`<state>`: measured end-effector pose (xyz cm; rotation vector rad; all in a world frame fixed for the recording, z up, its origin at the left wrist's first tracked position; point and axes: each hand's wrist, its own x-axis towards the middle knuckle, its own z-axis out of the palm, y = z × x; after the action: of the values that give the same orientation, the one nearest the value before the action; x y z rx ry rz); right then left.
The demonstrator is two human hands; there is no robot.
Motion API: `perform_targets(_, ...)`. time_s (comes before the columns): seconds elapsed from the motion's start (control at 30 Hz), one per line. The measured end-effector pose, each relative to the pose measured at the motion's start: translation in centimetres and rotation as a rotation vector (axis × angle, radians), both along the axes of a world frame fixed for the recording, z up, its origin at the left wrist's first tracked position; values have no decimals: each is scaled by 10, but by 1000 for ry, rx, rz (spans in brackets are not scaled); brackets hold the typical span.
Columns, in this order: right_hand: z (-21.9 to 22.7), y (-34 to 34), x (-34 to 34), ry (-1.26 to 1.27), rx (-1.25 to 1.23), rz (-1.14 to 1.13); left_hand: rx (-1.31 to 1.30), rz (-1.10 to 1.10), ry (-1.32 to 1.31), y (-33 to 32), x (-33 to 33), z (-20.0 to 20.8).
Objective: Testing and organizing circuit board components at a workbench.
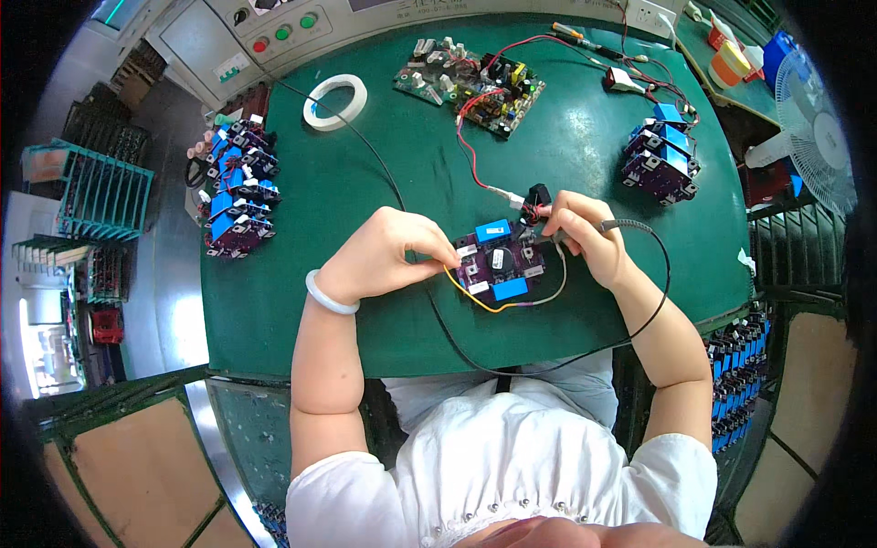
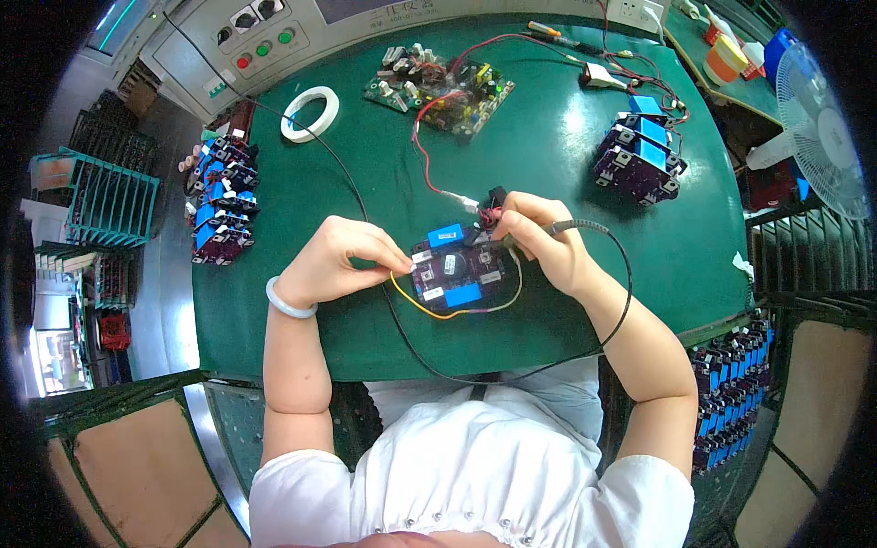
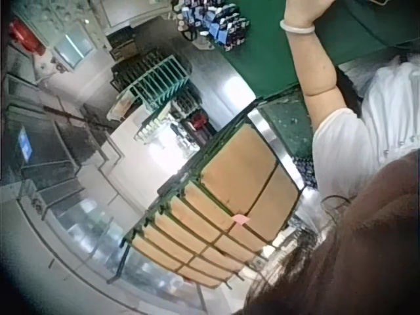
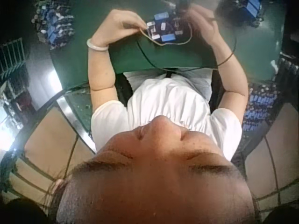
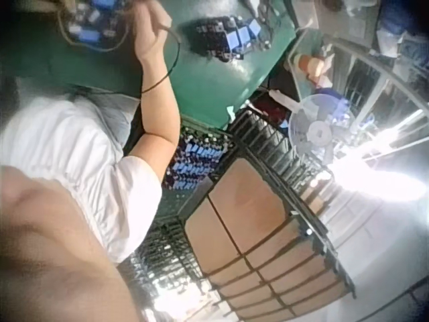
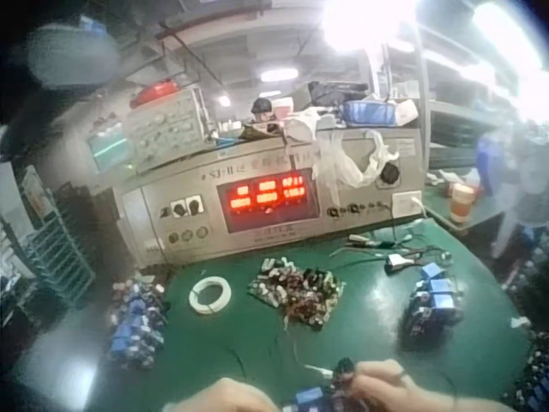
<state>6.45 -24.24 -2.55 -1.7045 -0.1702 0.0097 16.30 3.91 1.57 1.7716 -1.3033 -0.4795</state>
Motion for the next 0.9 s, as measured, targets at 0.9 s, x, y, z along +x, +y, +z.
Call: perform_targets(0.9,-6,-9,2,42,-104,95,44,-15,57,-6,-2,0)
